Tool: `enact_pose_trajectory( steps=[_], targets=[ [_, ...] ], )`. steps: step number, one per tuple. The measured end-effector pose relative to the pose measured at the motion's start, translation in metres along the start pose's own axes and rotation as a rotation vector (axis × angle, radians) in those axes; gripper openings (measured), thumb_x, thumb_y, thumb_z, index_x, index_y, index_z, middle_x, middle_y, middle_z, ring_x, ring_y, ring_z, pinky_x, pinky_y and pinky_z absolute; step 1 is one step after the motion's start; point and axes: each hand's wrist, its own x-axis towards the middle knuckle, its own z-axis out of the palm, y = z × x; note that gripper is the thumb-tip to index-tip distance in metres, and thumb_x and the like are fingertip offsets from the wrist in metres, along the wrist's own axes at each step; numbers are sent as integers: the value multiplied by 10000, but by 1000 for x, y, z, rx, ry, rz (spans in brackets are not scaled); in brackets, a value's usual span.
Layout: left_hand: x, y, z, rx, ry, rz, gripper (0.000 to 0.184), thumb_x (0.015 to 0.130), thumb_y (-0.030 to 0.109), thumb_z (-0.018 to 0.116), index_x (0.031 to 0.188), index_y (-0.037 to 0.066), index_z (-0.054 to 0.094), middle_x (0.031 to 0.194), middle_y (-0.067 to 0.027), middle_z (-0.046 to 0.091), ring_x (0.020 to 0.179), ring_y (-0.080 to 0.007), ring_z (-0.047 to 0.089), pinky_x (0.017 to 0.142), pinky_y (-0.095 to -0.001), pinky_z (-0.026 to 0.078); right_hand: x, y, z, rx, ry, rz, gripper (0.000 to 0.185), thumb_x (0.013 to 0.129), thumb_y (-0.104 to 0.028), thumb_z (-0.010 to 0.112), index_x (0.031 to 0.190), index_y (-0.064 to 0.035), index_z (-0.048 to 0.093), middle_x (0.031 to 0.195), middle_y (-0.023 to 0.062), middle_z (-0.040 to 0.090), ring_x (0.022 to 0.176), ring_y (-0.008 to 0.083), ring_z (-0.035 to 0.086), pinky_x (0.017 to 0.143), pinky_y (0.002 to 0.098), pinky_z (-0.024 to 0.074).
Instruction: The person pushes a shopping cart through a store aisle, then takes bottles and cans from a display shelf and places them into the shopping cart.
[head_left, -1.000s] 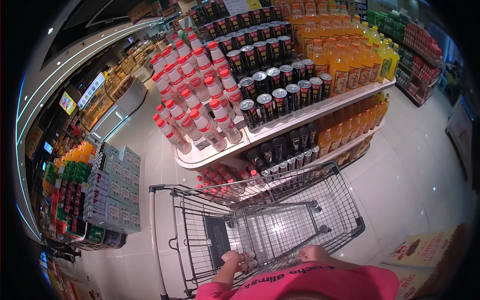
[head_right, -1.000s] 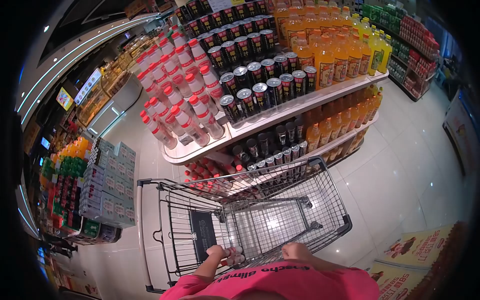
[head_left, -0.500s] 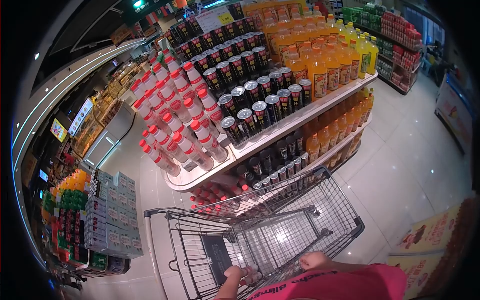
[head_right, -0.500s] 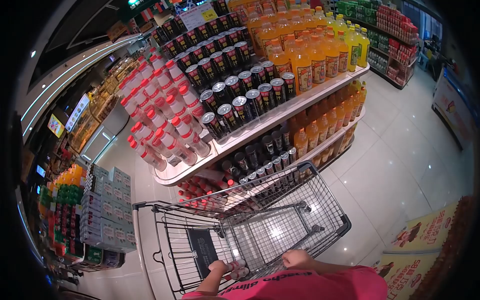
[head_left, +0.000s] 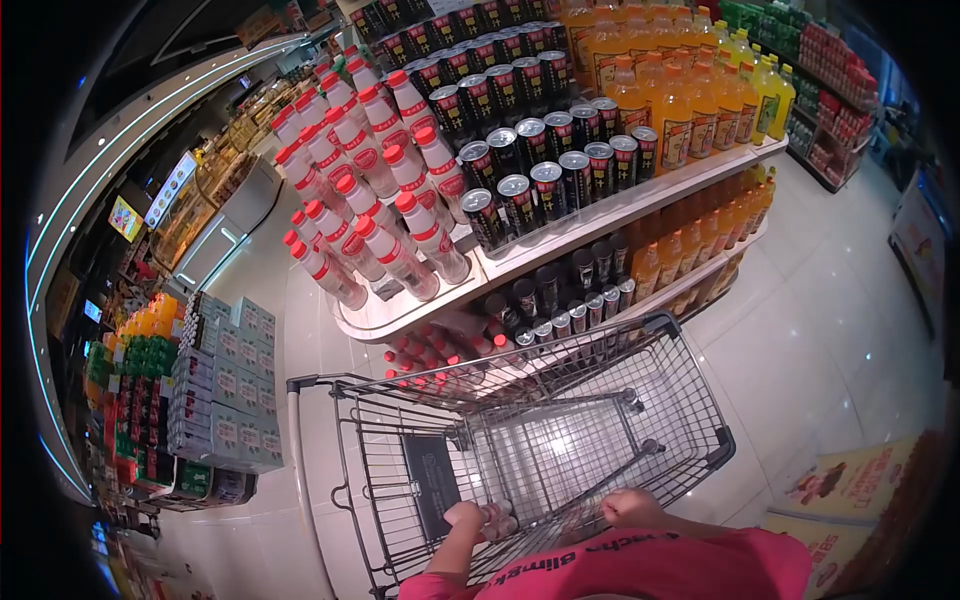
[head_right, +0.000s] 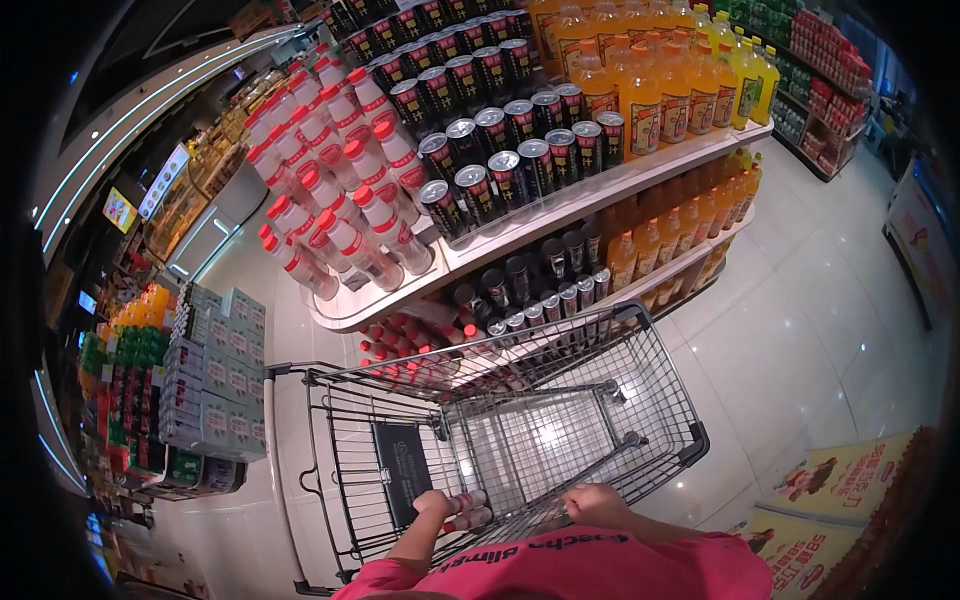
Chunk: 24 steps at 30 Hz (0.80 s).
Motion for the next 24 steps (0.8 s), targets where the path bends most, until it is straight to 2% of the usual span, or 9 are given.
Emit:
enact_pose_trajectory(
  steps=[9, 11, 15, 17, 21, 24],
  targets=[
    [-27, -4, -20, -109, -24, -42, 409, 768, 413, 612, 1064, 136, 664, 1102, -53, 645, 1020, -193, 620, 773, -303, 505, 0, -11, -7, 53, 48, 19, 145, 774, -179, 550, 796, -63, 635, 750, 112, 605, 696, 297, 598, 650, 393, 491],
    [-33, -6, -28, -122, 28, -25, 418, 767, 402, 613, 1071, 118, 658, 1104, -67, 643, 1017, -204, 621, 785, -313, 508, 1, -9, -7, 80, 2, 64, 144, 771, -174, 552, 805, -65, 639, 752, 116, 605, 695, 300, 596, 650, 395, 488],
    [-15, -4, -33, -188, 103, -10, 429, 757, 382, 612, 1072, 92, 645, 1088, -98, 645, 1002, -230, 627, 806, -345, 508, 2, -4, -2, 39, 118, -71, 124, 772, -163, 551, 726, -71, 621, 671, 112, 580, 619, 291, 589, 582, 389, 487],
    [-1, -2, -26, -173, 138, 21, 439, 756, 384, 610, 1075, 83, 636, 1080, -106, 646, 996, -241, 627, 806, -355, 508, 5, -4, -2, 37, 130, -69, 133, 778, -164, 551, 700, -75, 612, 646, 106, 570, 596, 287, 587, 560, 388, 484],
    [-2, 4, -30, -208, 138, 62, 463, 753, 403, 609, 1082, 78, 622, 1065, -120, 646, 970, -266, 632, 798, -376, 509, 5, -9, -10, -11, 28, -21, 140, 789, -171, 554, 695, -84, 611, 644, 99, 572, 588, 285, 590, 558, 392, 485],
    [4, 2, -63, -419, 318, 158, 451, 740, 401, 638, 1082, 107, 615, 976, -124, 665, 918, -280, 640, 776, -382, 509, 6, -12, -12, 9, 7, 12, 147, 798, -182, 554, 706, -84, 614, 667, 95, 584, 605, 286, 596, 569, 395, 486]
  ],
)
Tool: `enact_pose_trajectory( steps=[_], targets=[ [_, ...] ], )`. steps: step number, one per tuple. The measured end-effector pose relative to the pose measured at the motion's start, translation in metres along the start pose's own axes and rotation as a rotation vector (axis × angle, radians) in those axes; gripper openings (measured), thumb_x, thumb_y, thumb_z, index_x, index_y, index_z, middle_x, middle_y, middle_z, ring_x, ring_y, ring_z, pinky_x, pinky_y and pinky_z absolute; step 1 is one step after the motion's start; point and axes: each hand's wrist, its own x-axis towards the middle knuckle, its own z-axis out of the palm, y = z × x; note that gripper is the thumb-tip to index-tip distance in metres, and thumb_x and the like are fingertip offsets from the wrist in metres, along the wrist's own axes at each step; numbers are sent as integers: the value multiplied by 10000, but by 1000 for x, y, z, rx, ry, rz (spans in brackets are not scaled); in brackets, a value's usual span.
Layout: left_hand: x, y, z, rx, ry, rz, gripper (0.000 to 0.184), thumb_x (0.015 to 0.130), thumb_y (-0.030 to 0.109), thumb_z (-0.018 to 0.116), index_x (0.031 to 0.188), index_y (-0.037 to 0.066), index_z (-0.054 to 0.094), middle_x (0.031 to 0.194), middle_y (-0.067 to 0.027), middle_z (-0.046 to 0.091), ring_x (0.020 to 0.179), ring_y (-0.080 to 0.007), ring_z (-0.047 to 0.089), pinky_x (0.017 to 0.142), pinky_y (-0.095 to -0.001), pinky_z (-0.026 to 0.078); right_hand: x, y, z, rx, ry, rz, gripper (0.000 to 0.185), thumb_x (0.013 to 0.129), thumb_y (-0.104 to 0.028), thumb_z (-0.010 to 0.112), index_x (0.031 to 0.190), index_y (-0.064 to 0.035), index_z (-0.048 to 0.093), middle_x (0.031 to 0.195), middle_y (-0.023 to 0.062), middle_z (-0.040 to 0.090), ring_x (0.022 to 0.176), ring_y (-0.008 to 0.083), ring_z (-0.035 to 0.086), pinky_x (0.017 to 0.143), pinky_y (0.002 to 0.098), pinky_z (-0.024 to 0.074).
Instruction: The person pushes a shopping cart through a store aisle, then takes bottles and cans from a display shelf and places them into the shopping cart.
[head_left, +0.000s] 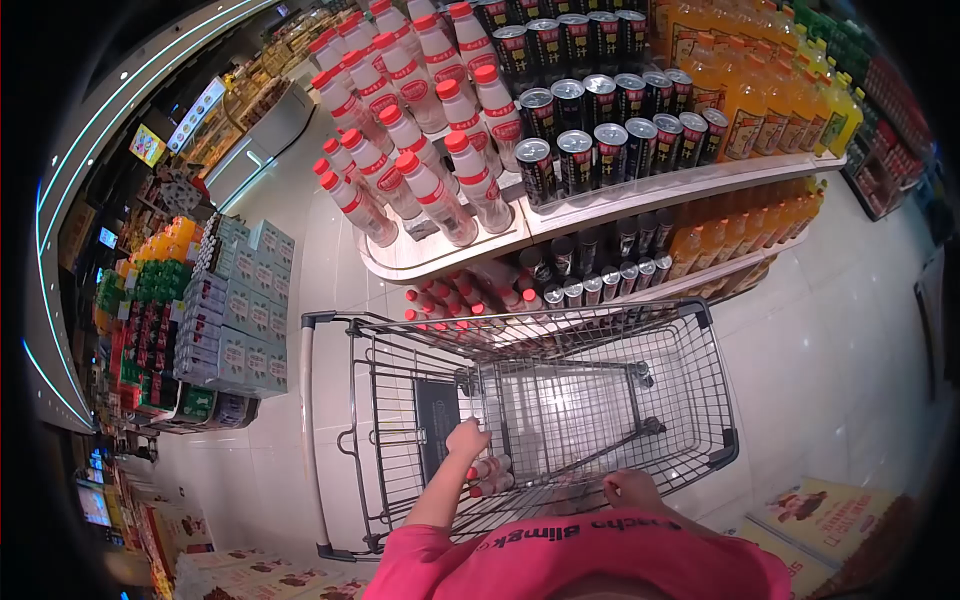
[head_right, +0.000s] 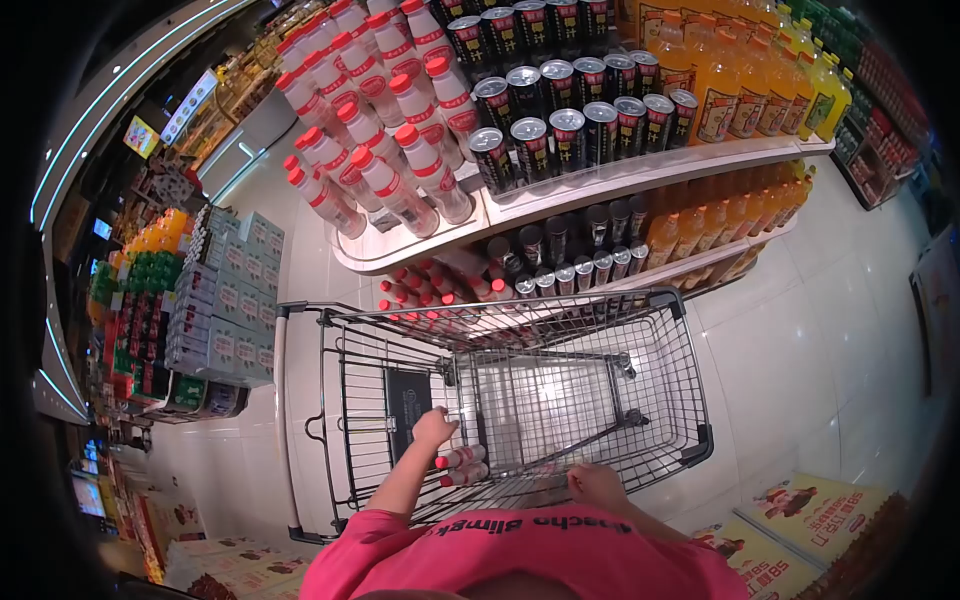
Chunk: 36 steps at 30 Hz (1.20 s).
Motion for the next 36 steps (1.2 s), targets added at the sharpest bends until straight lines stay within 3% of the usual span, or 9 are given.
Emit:
enact_pose_trajectory(
  steps=[4, 6, 9, 11, 19, 27, 32, 34, 36],
  targets=[
    [10, 58, -130, -543, 513, 352, 390, 764, 269, 644, 1112, 111, 571, 802, -66, 649, 747, -259, 636, 679, -360, 491, 0, 4, 5, 26, -28, 39, 131, 794, -185, 569, 745, -79, 629, 699, 92, 603, 644, 280, 608, 594, 390, 487],
    [10, 89, -208, -704, 779, 601, 590, 758, 152, 663, 1273, 48, 395, 1032, -102, 604, 809, -210, 616, 751, -355, 484, 1, 4, 2, 21, -87, 55, 109, 778, -180, 606, 789, -81, 649, 718, 93, 618, 681, 275, 616, 614, 376, 487],
    [22, 127, -292, -839, 1065, 672, 739, 748, 171, 682, 1346, 12, 277, 1231, -195, 479, 1103, -288, 512, 929, -364, 410, 1, -2, 0, 58, -47, 93, 107, 778, -172, 605, 788, -76, 653, 735, 97, 628, 683, 274, 623, 623, 372, 493],
    [48, 141, -312, -871, 1093, 660, 762, 746, 199, 686, 1349, -1, 265, 1275, -213, 435, 1201, -318, 428, 989, -377, 356, 1, 1, 4, 67, -41, 99, 111, 776, -168, 608, 797, -72, 659, 754, 102, 637, 699, 268, 630, 637, 365, 499],
    [76, 171, -325, -840, 1167, 601, 683, 728, 305, 719, 1229, -10, 378, 1172, -217, 476, 1081, -346, 494, 923, -398, 398, -4, 2, 9, 73, 26, 98, 167, 772, -175, 619, 867, -53, 683, 814, 115, 661, 715, 256, 646, 659, 351, 512],
    [84, 170, -332, -853, 1177, 615, 499, 763, 228, 688, 1148, -6, 470, 1049, -209, 589, 979, -357, 572, 839, -408, 447, -3, -6, 1, 69, 53, 126, 123, 755, -168, 596, 767, -57, 648, 713, 122, 622, 681, 283, 623, 629, 375, 497],
    [13, 165, -317, -986, 1115, 860, 481, 763, 116, 703, 1161, -15, 467, 1009, -131, 588, 917, -208, 587, 799, -301, 461, -9, 14, 18, 17, 201, -66, 184, 795, -243, 561, 816, -93, 664, 770, 115, 638, 718, 301, 623, 639, 392, 499],
    [-24, 155, -303, -1102, 1094, 932, 475, 772, 97, 703, 1168, -14, 465, 1023, -109, 579, 920, -173, 577, 811, -289, 457, -5, 6, 9, 9, 90, 30, 183, 793, -237, 570, 835, -88, 668, 777, 119, 640, 732, 300, 623, 655, 392, 501],
    [-70, 141, -287, -1261, 880, 1027, 465, 786, 72, 691, 1180, -13, 461, 1087, -99, 556, 994, -179, 564, 873, -305, 446, -3, 10, 14, 75, 18, 133, 198, 787, -233, 590, 875, -76, 673, 778, 118, 642, 744, 297, 622, 678, 381, 502]
  ],
)
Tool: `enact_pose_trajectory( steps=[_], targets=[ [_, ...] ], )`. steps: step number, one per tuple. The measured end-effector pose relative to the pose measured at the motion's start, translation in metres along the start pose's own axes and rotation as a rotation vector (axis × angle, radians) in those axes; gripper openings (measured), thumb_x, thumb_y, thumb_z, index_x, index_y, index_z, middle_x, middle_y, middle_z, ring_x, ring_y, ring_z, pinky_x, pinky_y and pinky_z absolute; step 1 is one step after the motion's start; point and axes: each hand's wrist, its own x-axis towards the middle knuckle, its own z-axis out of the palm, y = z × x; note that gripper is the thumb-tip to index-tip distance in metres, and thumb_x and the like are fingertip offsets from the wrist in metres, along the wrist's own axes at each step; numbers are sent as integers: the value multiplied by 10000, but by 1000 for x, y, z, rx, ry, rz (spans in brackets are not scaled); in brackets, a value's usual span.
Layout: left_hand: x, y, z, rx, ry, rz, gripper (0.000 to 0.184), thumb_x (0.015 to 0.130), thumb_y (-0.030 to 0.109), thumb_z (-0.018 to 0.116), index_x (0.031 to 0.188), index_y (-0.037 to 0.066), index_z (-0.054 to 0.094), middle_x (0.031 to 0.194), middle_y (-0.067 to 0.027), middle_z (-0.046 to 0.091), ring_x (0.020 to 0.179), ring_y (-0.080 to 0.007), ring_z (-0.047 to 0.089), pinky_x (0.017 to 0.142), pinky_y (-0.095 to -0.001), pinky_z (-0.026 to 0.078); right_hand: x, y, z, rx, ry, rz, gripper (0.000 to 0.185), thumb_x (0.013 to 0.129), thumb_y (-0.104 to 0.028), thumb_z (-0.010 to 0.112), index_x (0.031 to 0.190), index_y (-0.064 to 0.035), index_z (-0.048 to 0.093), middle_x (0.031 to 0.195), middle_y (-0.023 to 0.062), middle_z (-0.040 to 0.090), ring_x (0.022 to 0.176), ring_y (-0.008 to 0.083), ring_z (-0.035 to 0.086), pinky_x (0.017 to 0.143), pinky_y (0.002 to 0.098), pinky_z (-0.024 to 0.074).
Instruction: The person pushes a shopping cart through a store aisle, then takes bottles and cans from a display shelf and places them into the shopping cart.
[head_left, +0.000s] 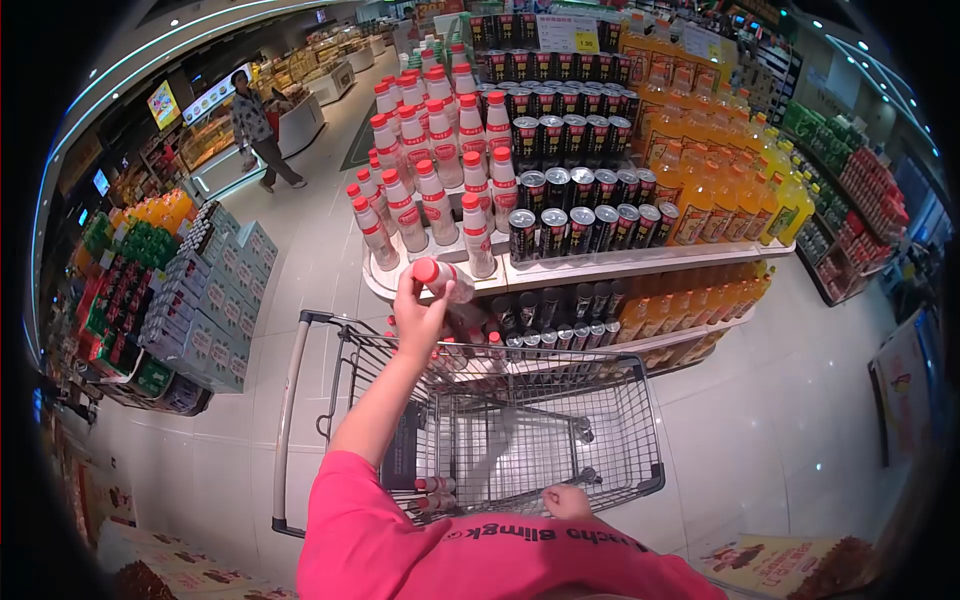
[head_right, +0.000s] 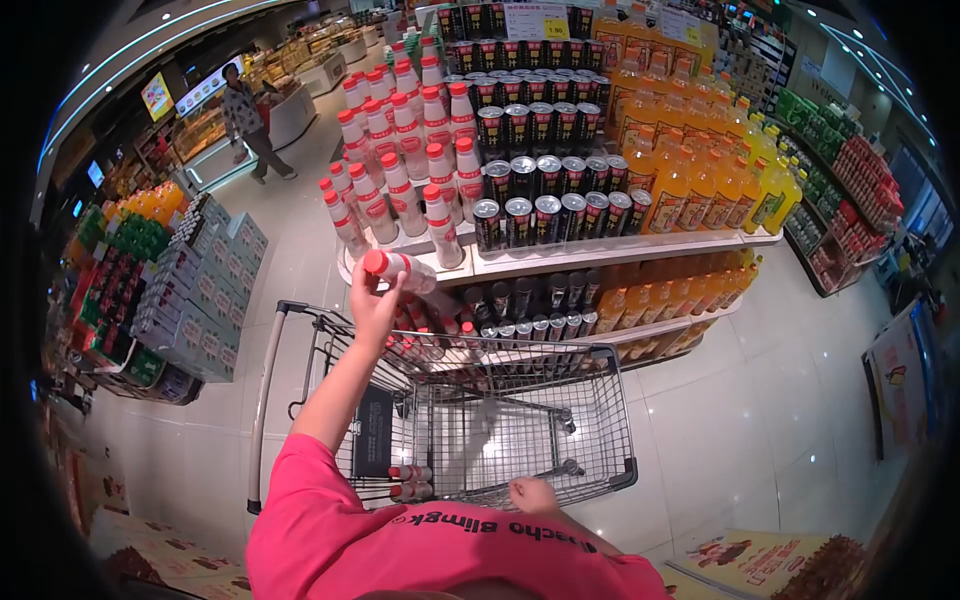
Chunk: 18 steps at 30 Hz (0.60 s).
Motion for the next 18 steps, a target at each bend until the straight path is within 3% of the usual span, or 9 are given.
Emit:
enact_pose_trajectory(
  steps=[3, 7, 10, 13, 14, 17, 18],
  targets=[
    [-65, 39, -17, -74, -87, -113, 473, 789, 53, 680, 1199, -5, 453, 1152, -109, 542, 1031, -189, 560, 901, -316, 450, 10, -2, -3, 73, -60, -71, 295, 790, -277, 616, 983, -57, 650, 848, 112, 647, 770, 272, 626, 705, 361, 501],
    [-159, 61, -39, 2, -343, -384, 501, 779, 110, 705, 1208, -9, 476, 1141, -119, 586, 1023, -198, 591, 902, -324, 465, 23, -60, -25, 186, -36, -219, 714, 712, -308, 740, 1284, -23, 422, 1187, 187, 524, 1044, 280, 568, 894, 366, 455],
    [-220, 59, -44, 13, -417, -481, 490, 763, 131, 726, 1183, -17, 522, 1094, -116, 614, 1021, -192, 596, 904, -325, 467, 31, -89, -17, 386, 53, -312, 829, 648, -283, 794, 1312, -18, 376, 1265, 209, 466, 1136, 302, 516, 960, 376, 412],
    [-257, 67, -45, 25, -453, -517, 498, 751, 147, 743, 1171, -23, 537, 1080, -120, 616, 1028, -183, 590, 910, -314, 462, 30, -116, -26, 433, -214, -414, 845, 613, -264, 815, 1303, -20, 392, 1272, 190, 477, 1145, 290, 514, 974, 382, 396],
    [-265, 70, -46, 58, -487, -493, 492, 752, 163, 741, 1163, -18, 541, 1078, -128, 616, 1024, -195, 594, 903, -319, 463, 35, -100, -15, 320, -354, -402, 767, 621, -203, 800, 1270, -21, 434, 1215, 160, 534, 1121, 275, 534, 951, 372, 413],
    [-272, 82, -49, 146, -552, -418, 481, 764, 223, 713, 1162, 16, 540, 1073, -144, 616, 996, -256, 604, 854, -343, 475, 28, -105, -9, 458, -473, -279, 690, 620, -141, 783, 1229, -30, 478, 1147, 142, 583, 1093, 269, 555, 925, 357, 429],
    [-276, 84, -50, 174, -568, -397, 479, 769, 245, 700, 1165, 30, 538, 1072, -148, 616, 984, -282, 608, 834, -353, 480, 23, -104, -3, 522, -401, -240, 618, 631, -94, 754, 1195, -38, 508, 1090, 135, 615, 1051, 258, 582, 886, 342, 451]
  ],
)
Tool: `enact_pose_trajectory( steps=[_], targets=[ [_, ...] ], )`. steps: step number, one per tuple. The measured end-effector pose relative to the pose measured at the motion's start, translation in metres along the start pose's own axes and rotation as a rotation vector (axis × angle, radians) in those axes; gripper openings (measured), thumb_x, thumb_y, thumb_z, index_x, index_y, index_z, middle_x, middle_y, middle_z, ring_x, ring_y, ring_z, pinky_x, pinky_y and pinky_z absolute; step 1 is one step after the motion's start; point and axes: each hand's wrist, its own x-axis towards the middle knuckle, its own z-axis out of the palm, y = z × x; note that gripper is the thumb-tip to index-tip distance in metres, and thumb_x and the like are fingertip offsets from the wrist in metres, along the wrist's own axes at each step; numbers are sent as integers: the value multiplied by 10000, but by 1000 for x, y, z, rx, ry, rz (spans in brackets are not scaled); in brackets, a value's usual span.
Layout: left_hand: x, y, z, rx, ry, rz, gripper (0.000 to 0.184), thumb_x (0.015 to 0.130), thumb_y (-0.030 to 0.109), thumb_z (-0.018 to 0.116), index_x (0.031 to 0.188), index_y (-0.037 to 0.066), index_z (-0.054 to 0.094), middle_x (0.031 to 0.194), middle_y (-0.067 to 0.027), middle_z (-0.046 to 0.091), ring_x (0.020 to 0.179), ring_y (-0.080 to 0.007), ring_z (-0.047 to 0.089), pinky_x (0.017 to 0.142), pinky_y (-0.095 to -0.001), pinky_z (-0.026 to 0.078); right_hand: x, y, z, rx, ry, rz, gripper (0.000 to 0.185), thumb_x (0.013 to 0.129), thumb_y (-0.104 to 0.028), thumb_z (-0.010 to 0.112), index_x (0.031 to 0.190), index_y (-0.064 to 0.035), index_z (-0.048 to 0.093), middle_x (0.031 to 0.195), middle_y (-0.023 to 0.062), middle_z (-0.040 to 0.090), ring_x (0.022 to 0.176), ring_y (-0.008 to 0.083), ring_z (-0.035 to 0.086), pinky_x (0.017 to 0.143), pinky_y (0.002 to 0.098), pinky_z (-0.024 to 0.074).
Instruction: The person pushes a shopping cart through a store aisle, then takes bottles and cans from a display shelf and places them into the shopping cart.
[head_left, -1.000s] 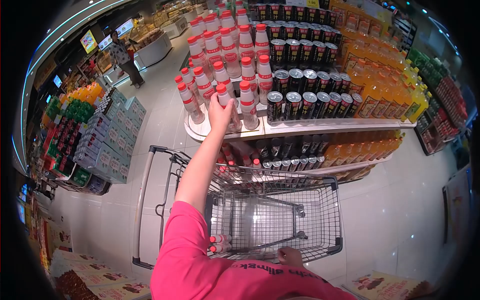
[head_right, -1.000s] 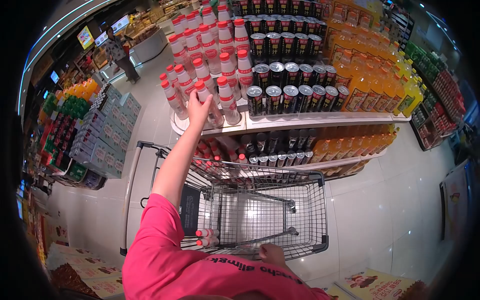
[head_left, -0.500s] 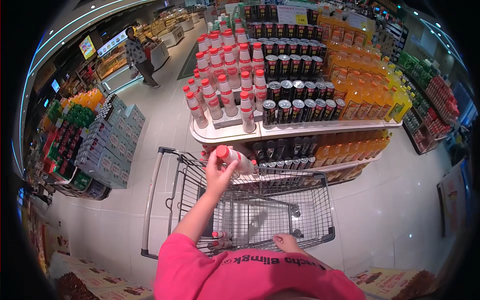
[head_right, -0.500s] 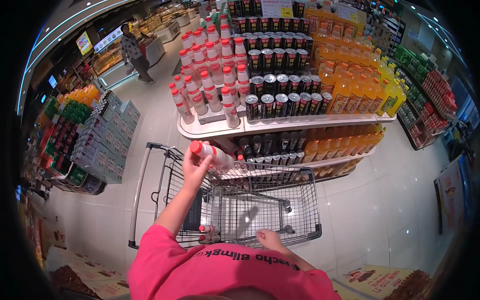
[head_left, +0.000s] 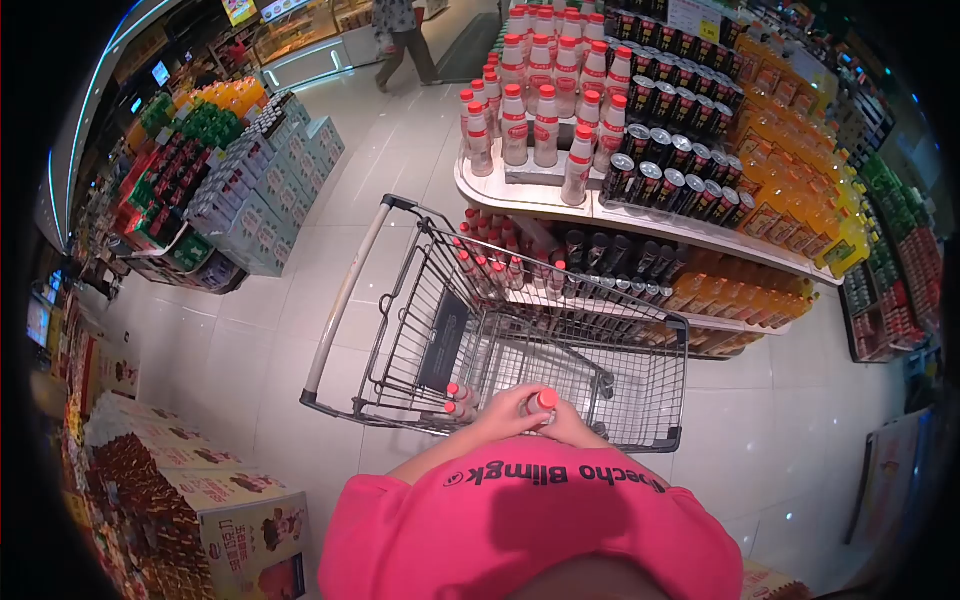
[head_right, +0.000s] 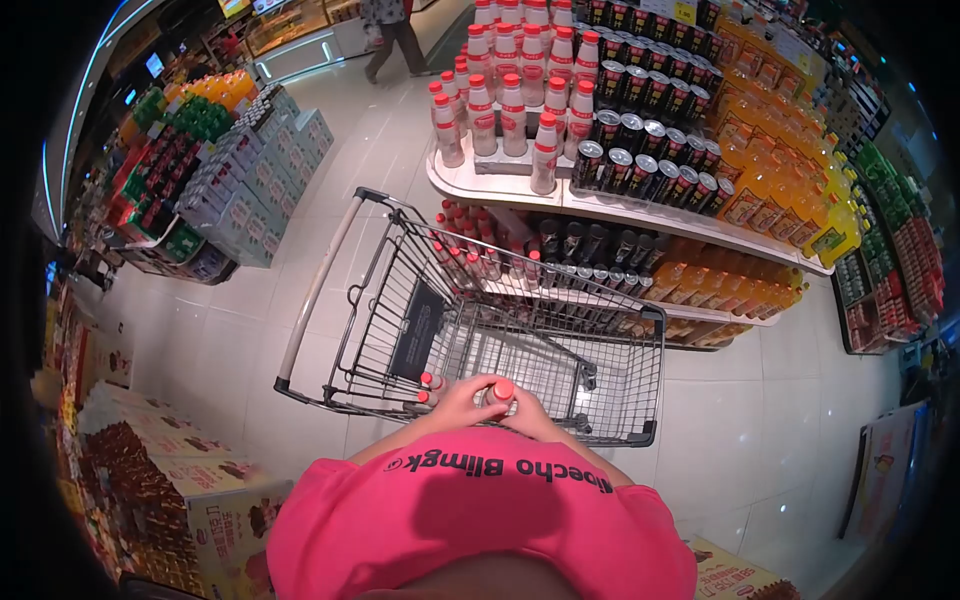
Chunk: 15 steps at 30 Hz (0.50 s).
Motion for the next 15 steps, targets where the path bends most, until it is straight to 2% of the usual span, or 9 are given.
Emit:
enact_pose_trajectory(
  steps=[3, 4, 7, 8, 12, 15],
  targets=[
    [-8, -10, 1, 15, -18, 10, 483, 782, 255, 677, 1188, 46, 519, 1068, -147, 617, 980, -310, 603, 821, -356, 482, 4, 9, 5, -202, 111, -59, 588, 639, -72, 739, 1182, -38, 517, 1062, 134, 625, 1016, 247, 600, 861, 338, 465],
    [-14, -10, 2, 78, -2, -21, 539, 805, 263, 649, 1264, 67, 446, 1081, -171, 607, 994, -324, 596, 827, -370, 474, 4, 4, 6, -225, 109, -38, 556, 643, -54, 725, 1163, -44, 528, 1035, 123, 636, 985, 241, 614, 837, 330, 477],
    [-27, -9, 9, 21, 94, -194, 602, 817, 253, 636, 1328, 87, 365, 1096, -205, 591, 1013, -331, 587, 842, -381, 463, 5, -10, 10, -250, 78, -68, 551, 639, -40, 715, 1159, -54, 532, 1034, 121, 634, 974, 252, 617, 831, 328, 479],
    [-30, -16, 10, 53, 63, -146, 656, 826, 237, 627, 1368, 88, 289, 1105, -235, 577, 1033, -347, 576, 853, -391, 454, 10, 14, 11, -270, 53, -62, 553, 635, -39, 709, 1158, -63, 532, 1029, 122, 634, 976, 262, 615, 832, 328, 479],
    [-48, -11, 11, 111, 168, -189, 654, 830, 212, 620, 1366, 62, 277, 1128, -232, 564, 1040, -363, 568, 862, -388, 451, 21, 43, 23, -208, -51, -137, 543, 628, -61, 712, 1142, -61, 535, 1036, 145, 627, 971, 288, 609, 820, 340, 477],
    [-60, -20, 10, 102, 217, -223, 632, 824, 193, 620, 1353, 64, 299, 1130, -227, 561, 1049, -359, 561, 870, -387, 447, 21, 42, 27, -266, -104, -110, 540, 626, -82, 721, 1133, -65, 537, 1034, 153, 624, 967, 296, 607, 809, 340, 477]
  ],
)
